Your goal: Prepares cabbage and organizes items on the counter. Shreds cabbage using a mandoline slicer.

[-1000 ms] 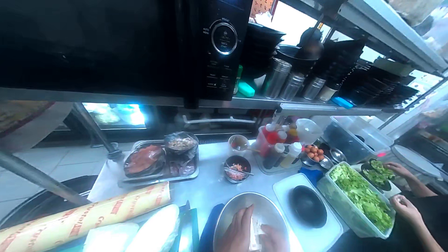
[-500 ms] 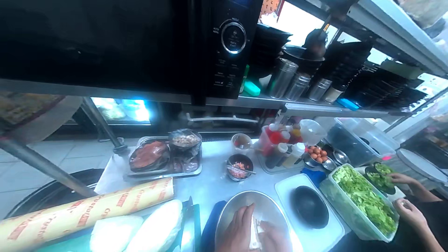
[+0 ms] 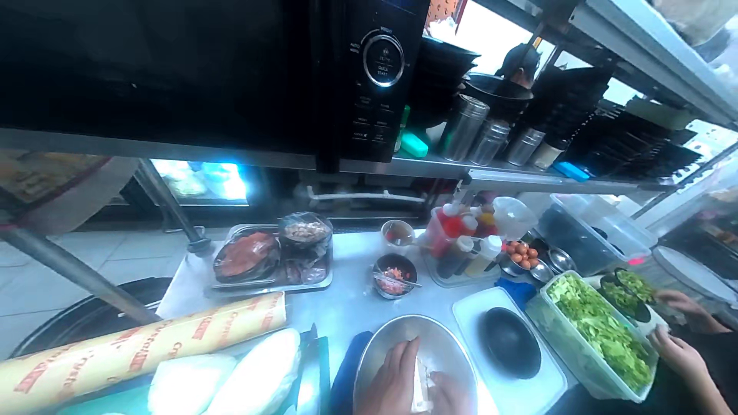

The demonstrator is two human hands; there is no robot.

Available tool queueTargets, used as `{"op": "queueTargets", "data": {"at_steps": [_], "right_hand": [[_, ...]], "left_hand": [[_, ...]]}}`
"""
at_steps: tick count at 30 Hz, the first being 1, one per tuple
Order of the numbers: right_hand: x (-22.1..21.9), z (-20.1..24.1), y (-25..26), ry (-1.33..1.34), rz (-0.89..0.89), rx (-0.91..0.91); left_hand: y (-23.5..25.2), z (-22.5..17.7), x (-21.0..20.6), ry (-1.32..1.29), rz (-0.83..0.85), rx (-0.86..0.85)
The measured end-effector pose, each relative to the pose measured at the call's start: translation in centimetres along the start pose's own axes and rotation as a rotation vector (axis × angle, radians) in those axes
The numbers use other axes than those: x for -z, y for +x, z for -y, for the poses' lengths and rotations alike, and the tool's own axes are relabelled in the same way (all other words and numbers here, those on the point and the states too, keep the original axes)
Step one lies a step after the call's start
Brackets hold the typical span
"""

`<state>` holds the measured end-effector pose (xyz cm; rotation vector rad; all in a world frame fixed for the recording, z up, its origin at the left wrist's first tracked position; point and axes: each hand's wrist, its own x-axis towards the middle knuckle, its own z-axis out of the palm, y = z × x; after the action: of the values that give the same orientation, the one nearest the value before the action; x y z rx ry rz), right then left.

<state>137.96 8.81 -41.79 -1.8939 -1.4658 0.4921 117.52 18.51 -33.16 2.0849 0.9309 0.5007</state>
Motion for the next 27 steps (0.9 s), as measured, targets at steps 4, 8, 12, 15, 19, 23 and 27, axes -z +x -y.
{"op": "queueTargets", "data": {"at_steps": [4, 8, 12, 15, 19, 23, 27], "right_hand": [[0.5, 3.3, -0.1, 0.079, -0.104, 0.139], [-0.4, -1.2, -0.6, -0.063, 0.017, -0.067], [0.6, 3.0, -0.1, 0.061, -0.081, 0.126], [-0.6, 0.4, -0.2, -0.023, -0.067, 0.026], [-0.7, -1.8, -0.2, -0.040, 0.010, -0.187], [-1.0, -0.4, 0.9, -0.034, -0.045, -0.121], [0.1, 1.4, 2.3, 0.001, -0.066, -0.054]], "left_hand": [[0.2, 0.4, -0.2, -0.001, 0.021, 0.001], [0.1, -0.1, 0.1, 0.013, 0.034, -0.005], [0.1, 0.4, -0.2, 0.001, 0.019, -0.003], [0.5, 0.9, -0.2, 0.013, 0.027, -0.012], [1.3, 0.8, 0.6, 0.009, 0.069, 0.021], [3.0, 0.3, 1.5, 0.013, 0.110, 0.036], [4.6, -0.1, 1.9, 0.042, 0.118, 0.008]]}}
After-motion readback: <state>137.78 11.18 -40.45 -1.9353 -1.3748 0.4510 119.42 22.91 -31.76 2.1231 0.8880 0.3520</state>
